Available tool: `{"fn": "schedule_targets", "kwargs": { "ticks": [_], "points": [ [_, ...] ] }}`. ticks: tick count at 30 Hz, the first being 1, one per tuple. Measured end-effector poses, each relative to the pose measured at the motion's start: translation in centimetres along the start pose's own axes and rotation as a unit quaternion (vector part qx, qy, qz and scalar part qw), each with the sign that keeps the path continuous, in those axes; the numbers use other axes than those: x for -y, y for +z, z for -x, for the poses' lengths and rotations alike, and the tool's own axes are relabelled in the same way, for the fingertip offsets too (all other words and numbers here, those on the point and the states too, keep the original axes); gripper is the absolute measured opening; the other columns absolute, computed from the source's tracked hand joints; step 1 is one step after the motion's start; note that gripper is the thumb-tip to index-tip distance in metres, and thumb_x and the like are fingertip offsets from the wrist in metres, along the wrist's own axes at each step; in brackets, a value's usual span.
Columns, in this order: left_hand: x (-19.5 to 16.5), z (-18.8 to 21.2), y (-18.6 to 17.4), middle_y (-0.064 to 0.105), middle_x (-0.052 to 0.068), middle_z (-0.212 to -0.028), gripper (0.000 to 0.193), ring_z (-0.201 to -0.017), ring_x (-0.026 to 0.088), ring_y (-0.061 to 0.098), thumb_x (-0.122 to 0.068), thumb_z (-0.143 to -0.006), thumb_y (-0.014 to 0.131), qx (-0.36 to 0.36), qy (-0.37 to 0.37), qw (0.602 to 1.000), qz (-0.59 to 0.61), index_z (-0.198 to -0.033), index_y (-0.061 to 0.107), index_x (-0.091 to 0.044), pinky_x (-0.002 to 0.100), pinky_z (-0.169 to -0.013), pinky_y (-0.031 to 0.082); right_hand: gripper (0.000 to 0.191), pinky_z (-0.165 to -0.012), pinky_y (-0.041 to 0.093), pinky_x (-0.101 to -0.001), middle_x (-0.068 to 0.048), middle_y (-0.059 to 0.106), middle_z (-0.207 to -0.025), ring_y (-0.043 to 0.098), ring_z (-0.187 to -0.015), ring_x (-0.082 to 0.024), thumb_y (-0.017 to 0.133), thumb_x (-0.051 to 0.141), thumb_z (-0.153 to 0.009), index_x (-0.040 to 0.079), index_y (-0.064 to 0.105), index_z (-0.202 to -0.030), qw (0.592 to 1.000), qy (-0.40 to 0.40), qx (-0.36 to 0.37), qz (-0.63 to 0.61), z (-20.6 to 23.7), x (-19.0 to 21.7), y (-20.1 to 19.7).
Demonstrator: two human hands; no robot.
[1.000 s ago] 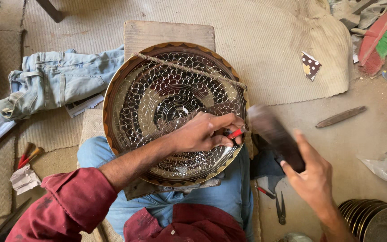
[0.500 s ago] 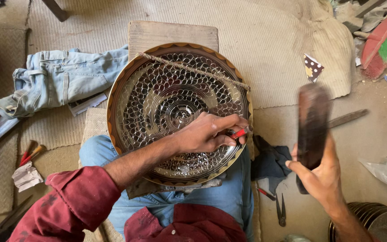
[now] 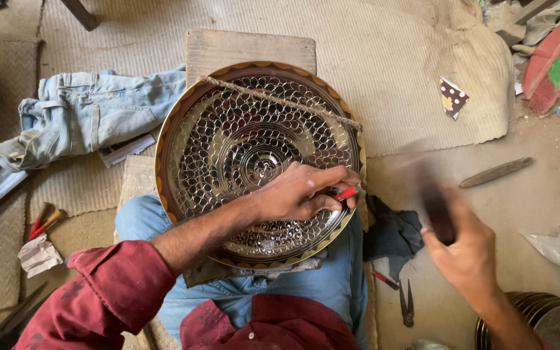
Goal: The person sits on the floor with a brass tray on their lap and hammers a small punch with a wooden mallet to press a repeating scale pattern into the tray surface. They reposition the punch across the tray and rotate the tray to continue the pattern around it.
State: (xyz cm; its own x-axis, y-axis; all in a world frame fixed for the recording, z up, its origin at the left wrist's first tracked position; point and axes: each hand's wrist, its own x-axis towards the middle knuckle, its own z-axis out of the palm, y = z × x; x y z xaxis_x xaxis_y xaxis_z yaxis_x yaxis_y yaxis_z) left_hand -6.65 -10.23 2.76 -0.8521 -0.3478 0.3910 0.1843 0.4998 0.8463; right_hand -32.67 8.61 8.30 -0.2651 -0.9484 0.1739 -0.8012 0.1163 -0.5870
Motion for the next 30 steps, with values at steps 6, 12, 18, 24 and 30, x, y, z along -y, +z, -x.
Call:
{"fn": "schedule_targets", "kwargs": {
  "ticks": [6, 12, 18, 24, 30],
  "points": [
    [0.0, -0.1, 0.0, 0.079, 0.000, -0.112, 0.048, -0.100, 0.025, 0.077, -0.020, -0.093, 0.072, -0.002, -0.004, 1.000, -0.003, -0.136, 0.054, -0.011, 0.038, -0.079, 0.061, 0.082, -0.071, 0.053, -0.0340, -0.006, 0.067, -0.095, 0.064, -0.080, -0.020, 0.077, -0.004, -0.070, 0.011, 0.048, -0.145, 1.000, -0.004, 0.013, -0.019, 0.0, 0.0, -0.1],
    [0.1, 0.1, 0.0, 0.078, 0.000, -0.111, 0.046, -0.102, 0.023, 0.078, -0.019, -0.095, 0.071, 0.005, 0.003, 1.000, 0.004, -0.138, 0.054, -0.011, 0.038, -0.082, 0.062, 0.079, -0.071, 0.051, -0.0362, -0.004, 0.064, -0.091, 0.061, -0.078, -0.022, 0.076, -0.003, -0.074, 0.017, 0.050, -0.146, 1.000, -0.011, 0.024, -0.001, 0.3, 0.0, -0.1],
    [0.4, 0.0, 0.1, 0.079, 0.001, -0.113, 0.046, -0.102, 0.024, 0.078, -0.020, -0.094, 0.070, 0.000, 0.014, 1.000, 0.005, -0.137, 0.054, -0.011, 0.039, -0.081, 0.063, 0.085, -0.070, 0.052, -0.0343, -0.003, 0.065, -0.091, 0.063, -0.076, -0.022, 0.074, -0.002, -0.070, 0.014, 0.048, -0.150, 0.999, -0.022, 0.038, 0.016, 0.0, 0.6, 0.0],
    [0.1, 0.0, 0.0, 0.078, 0.004, -0.111, 0.044, -0.102, 0.025, 0.078, -0.018, -0.094, 0.071, 0.000, 0.009, 1.000, 0.010, -0.135, 0.055, -0.011, 0.037, -0.080, 0.064, 0.079, -0.075, 0.056, -0.0370, -0.012, 0.069, -0.098, 0.068, -0.084, -0.028, 0.074, -0.001, -0.068, 0.009, 0.052, -0.143, 0.999, -0.007, 0.011, 0.045, 0.0, 1.0, 0.3],
    [0.3, -0.5, 0.1, 0.079, 0.001, -0.112, 0.040, -0.091, 0.017, 0.078, -0.013, -0.097, 0.069, -0.009, -0.074, 0.986, 0.147, -0.135, 0.054, -0.011, 0.031, -0.073, 0.064, 0.086, -0.080, 0.057, -0.0346, -0.016, 0.067, -0.105, 0.067, -0.091, -0.021, 0.078, -0.002, -0.067, 0.000, 0.047, -0.147, 0.999, -0.033, -0.005, 0.019, 2.3, -1.6, 3.2]
  ]
}}
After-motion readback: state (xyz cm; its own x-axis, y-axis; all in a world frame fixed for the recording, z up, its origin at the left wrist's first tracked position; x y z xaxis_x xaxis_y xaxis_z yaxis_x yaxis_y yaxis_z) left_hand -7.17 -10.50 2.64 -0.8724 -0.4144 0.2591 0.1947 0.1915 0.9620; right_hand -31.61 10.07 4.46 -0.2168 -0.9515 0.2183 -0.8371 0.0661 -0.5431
